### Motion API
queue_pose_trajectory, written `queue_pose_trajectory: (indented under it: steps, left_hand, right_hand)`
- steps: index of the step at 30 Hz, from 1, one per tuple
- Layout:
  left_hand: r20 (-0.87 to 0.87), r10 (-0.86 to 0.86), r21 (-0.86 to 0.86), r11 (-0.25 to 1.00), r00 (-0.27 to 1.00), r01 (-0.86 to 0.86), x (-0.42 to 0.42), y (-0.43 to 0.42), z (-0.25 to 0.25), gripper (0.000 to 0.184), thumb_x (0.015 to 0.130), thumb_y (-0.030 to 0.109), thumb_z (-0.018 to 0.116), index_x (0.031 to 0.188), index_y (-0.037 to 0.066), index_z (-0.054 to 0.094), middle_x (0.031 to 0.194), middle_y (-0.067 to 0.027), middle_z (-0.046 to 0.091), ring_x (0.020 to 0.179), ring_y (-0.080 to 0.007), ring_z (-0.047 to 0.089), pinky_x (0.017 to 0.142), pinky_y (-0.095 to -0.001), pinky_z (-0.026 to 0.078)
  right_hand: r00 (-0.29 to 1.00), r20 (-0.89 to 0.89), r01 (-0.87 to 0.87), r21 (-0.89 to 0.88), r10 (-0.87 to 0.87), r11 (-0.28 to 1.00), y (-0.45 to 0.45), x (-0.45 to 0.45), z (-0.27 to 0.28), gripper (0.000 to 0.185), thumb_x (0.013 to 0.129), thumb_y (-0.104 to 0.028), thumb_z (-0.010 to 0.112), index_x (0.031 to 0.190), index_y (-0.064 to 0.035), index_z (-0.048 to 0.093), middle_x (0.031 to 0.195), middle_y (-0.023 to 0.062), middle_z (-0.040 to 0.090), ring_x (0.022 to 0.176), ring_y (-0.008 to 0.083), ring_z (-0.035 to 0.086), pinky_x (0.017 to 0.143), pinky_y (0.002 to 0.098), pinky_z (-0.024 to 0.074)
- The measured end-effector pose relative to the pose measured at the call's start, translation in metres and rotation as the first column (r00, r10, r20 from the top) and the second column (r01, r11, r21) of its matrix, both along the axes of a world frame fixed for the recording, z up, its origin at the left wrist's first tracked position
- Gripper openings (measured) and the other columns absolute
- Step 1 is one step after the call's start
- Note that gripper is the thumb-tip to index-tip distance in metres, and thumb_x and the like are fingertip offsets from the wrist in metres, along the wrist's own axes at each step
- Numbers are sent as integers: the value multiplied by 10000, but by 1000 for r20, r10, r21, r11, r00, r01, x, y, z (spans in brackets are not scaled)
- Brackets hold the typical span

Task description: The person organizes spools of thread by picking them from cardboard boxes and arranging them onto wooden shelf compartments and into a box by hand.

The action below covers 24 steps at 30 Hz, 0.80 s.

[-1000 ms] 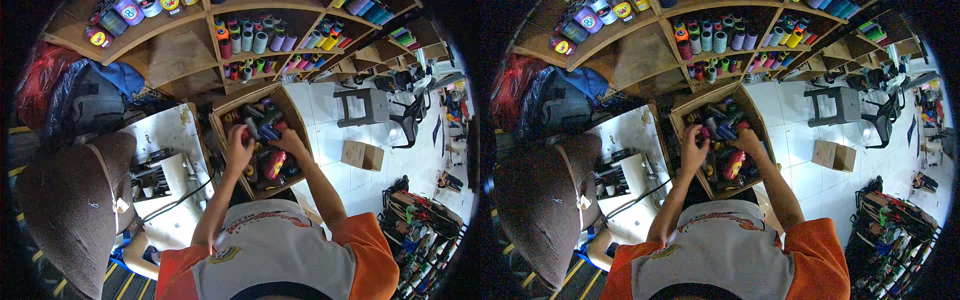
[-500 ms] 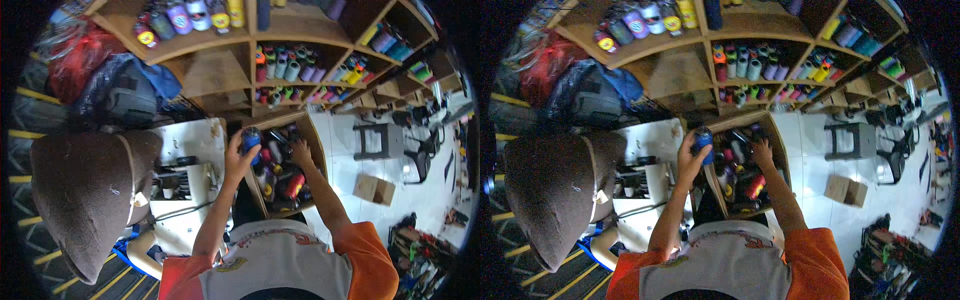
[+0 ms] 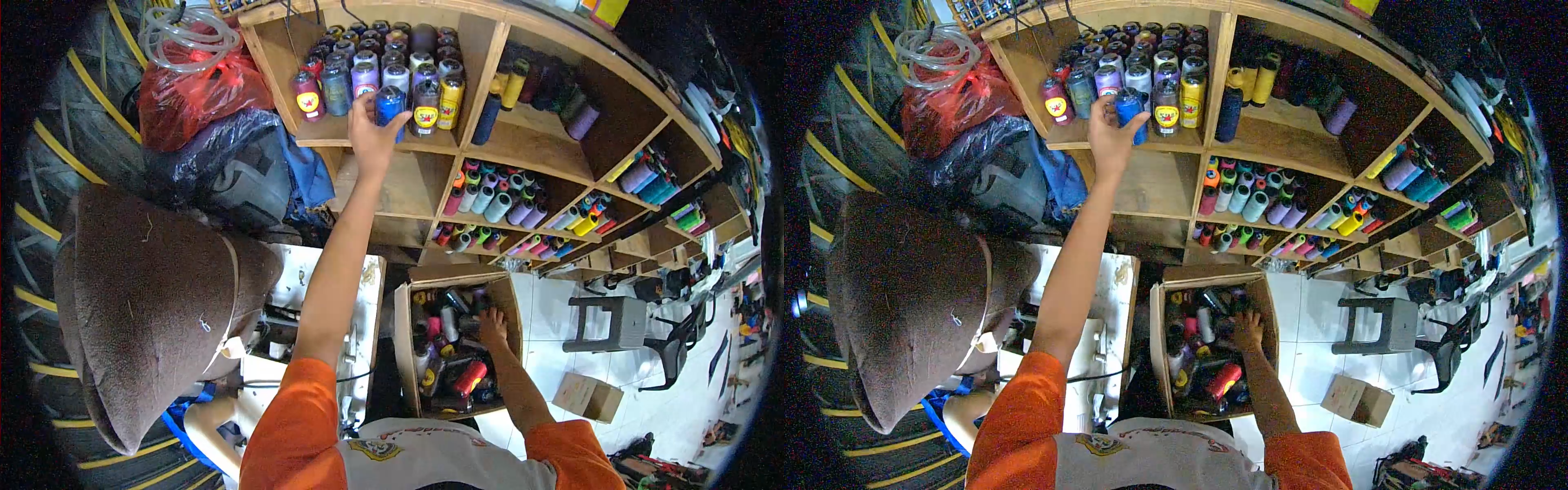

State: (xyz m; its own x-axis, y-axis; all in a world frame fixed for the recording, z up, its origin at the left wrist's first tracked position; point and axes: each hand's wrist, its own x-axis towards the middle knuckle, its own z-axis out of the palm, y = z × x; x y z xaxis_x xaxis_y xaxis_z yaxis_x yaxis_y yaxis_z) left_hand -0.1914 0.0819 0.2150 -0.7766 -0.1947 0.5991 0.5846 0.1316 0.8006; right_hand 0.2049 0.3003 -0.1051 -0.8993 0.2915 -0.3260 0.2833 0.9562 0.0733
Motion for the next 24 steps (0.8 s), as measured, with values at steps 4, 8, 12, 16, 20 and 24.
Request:
queue_pose_trajectory:
  steps: [4,8,12,16,20,24]
  left_hand:
    - [-101,157,-196,965,982,-175,7,6,3,675,638,208,826,1157,-32,467,978,-174,539,900,-324,549,804,-388,460]
    - [-126,132,-294,942,983,-164,12,1,-24,632,698,193,770,1212,-24,472,975,-197,589,898,-351,582,798,-392,473]
    - [60,-18,-245,969,998,32,21,-6,-20,670,663,132,760,1232,-43,454,992,-214,565,938,-385,545,830,-427,446]
    - [78,162,-281,950,984,-135,15,0,-23,694,649,198,784,1222,-20,458,1029,-210,559,997,-391,516,861,-462,411]
    - [174,309,-419,882,935,-214,14,3,-13,702,656,272,782,1217,5,455,1083,-216,541,1054,-391,479,890,-500,367]
    - [166,214,-426,896,963,-126,16,-6,-14,687,682,344,753,1219,26,465,1119,-223,532,1064,-394,472,888,-504,366]
  right_hand:
    - [987,155,75,-180,-47,981,-3,10,11,596,849,-321,548,1346,-66,339,1307,194,397,1191,414,410,953,508,403]
    - [995,94,-31,-106,41,994,7,18,-43,692,804,-354,631,1299,27,332,1253,201,436,1166,400,429,986,475,372]
    - [992,109,-41,-190,62,981,-2,9,4,709,809,-385,618,1280,78,361,1266,201,428,1180,399,421,998,496,347]
    - [983,9,-181,-53,181,982,6,18,-32,667,814,-403,595,1254,68,422,1248,194,428,1118,374,451,950,495,369]
    - [950,-28,-308,69,310,949,8,26,-42,624,806,-402,591,1206,60,466,1202,184,446,1029,357,479,891,485,393]
    - [978,-47,-201,12,201,980,9,26,-44,648,782,-415,611,1208,52,468,1204,182,456,1045,358,481,901,476,395]
